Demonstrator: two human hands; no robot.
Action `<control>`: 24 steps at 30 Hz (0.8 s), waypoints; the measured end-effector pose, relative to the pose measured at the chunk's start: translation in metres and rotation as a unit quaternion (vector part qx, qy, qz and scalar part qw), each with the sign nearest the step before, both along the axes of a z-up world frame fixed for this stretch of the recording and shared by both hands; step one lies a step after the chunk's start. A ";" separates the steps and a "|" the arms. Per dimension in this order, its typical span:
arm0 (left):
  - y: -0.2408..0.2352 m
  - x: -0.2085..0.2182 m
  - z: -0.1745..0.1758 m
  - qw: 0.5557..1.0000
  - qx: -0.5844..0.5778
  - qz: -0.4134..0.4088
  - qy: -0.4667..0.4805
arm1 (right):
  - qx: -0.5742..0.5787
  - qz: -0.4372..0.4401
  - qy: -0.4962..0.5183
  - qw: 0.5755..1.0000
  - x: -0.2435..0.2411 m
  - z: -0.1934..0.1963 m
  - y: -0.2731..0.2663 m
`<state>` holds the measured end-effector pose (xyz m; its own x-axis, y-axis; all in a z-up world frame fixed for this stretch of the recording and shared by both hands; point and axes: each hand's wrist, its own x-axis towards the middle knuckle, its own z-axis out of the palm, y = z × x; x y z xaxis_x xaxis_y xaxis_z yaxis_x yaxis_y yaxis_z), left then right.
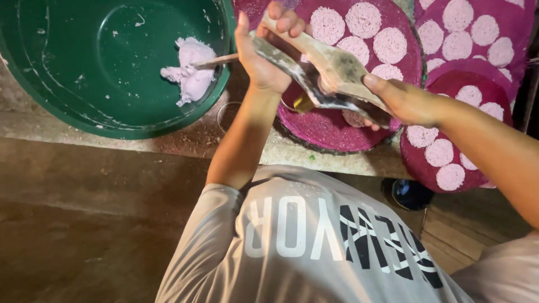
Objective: The person uses a handheld applicator to dispense pink paste into circular molds on a pink tray, creating decorative dots. They repeatedly reload the applicator from a green bowl and continue filling the molds in sequence.
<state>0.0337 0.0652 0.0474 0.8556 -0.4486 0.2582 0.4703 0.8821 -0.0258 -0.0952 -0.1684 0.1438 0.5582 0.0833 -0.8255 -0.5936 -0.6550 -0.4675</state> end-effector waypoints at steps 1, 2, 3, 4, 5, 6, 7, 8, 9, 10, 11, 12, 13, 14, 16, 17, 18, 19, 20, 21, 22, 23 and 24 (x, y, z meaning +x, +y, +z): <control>0.003 0.003 -0.004 1.000 0.008 0.009 -0.010 | -0.043 0.029 -0.019 0.998 0.004 -0.001 0.006; 0.008 0.006 -0.009 0.999 0.017 0.018 -0.020 | -0.086 0.057 -0.039 0.994 0.007 -0.002 0.012; 0.013 0.009 -0.012 0.999 0.025 0.027 -0.031 | -0.097 0.068 -0.060 0.991 0.010 -0.004 0.018; 0.016 0.010 -0.016 0.999 0.029 0.028 -0.030 | -0.108 0.079 -0.082 0.988 0.012 -0.005 0.022; 0.019 0.010 -0.020 0.999 0.033 0.028 -0.029 | -0.119 0.089 -0.103 0.984 0.011 -0.006 0.026; 0.020 0.009 -0.023 0.999 0.037 0.028 -0.028 | -0.091 0.078 -0.090 0.989 0.010 -0.005 0.028; 0.019 0.008 -0.027 0.999 0.037 0.029 -0.023 | -0.064 0.067 -0.078 0.993 0.010 -0.004 0.029; 0.018 0.007 -0.030 0.999 0.037 0.031 -0.018 | -0.036 0.057 -0.067 0.996 0.010 -0.003 0.029; 0.015 0.004 -0.033 0.999 0.036 0.032 -0.012 | -0.050 0.054 -0.065 0.995 0.009 -0.001 0.027; 0.011 0.002 -0.036 0.999 0.037 0.035 -0.008 | -0.064 0.051 -0.062 0.995 0.008 0.001 0.026; 0.006 0.000 -0.038 0.999 0.038 0.038 -0.005 | -0.078 0.048 -0.061 0.994 0.008 0.001 0.023; 0.001 -0.001 -0.039 0.998 0.039 0.040 -0.002 | -0.091 0.039 -0.064 0.993 0.007 0.001 0.021; -0.003 -0.002 -0.040 0.999 0.030 0.038 0.001 | -0.103 0.030 -0.066 0.992 0.007 0.000 0.018; -0.007 -0.003 -0.039 0.999 0.022 0.035 0.003 | -0.115 0.022 -0.069 0.991 0.006 -0.002 0.015; -0.014 0.001 -0.035 0.999 0.011 0.030 -0.011 | -0.096 0.006 -0.075 0.992 0.006 -0.009 0.007; -0.015 0.003 -0.033 0.999 0.009 0.028 -0.027 | -0.087 -0.002 -0.077 0.993 0.005 -0.013 0.002; -0.015 0.006 -0.032 0.999 0.007 0.025 -0.043 | -0.066 0.009 -0.085 0.994 0.003 -0.017 -0.003; -0.014 0.007 -0.032 0.997 0.058 0.031 -0.051 | -0.044 0.021 -0.092 0.995 0.001 -0.021 -0.009; -0.010 0.009 -0.034 0.992 0.109 0.037 -0.058 | -0.022 0.033 -0.099 0.994 -0.001 -0.025 -0.014; -0.006 0.010 -0.038 0.984 0.160 0.043 -0.064 | -0.029 0.042 -0.101 0.994 -0.005 -0.029 -0.019; 0.001 0.009 -0.043 0.969 0.217 0.073 -0.097 | -0.036 0.051 -0.103 0.993 -0.009 -0.032 -0.022; 0.009 0.009 -0.050 0.948 0.271 0.101 -0.132 | -0.044 0.058 -0.108 0.991 -0.011 -0.035 -0.027; 0.017 0.010 -0.058 0.923 0.323 0.129 -0.167 | 0.005 0.037 -0.129 0.991 -0.016 -0.036 -0.030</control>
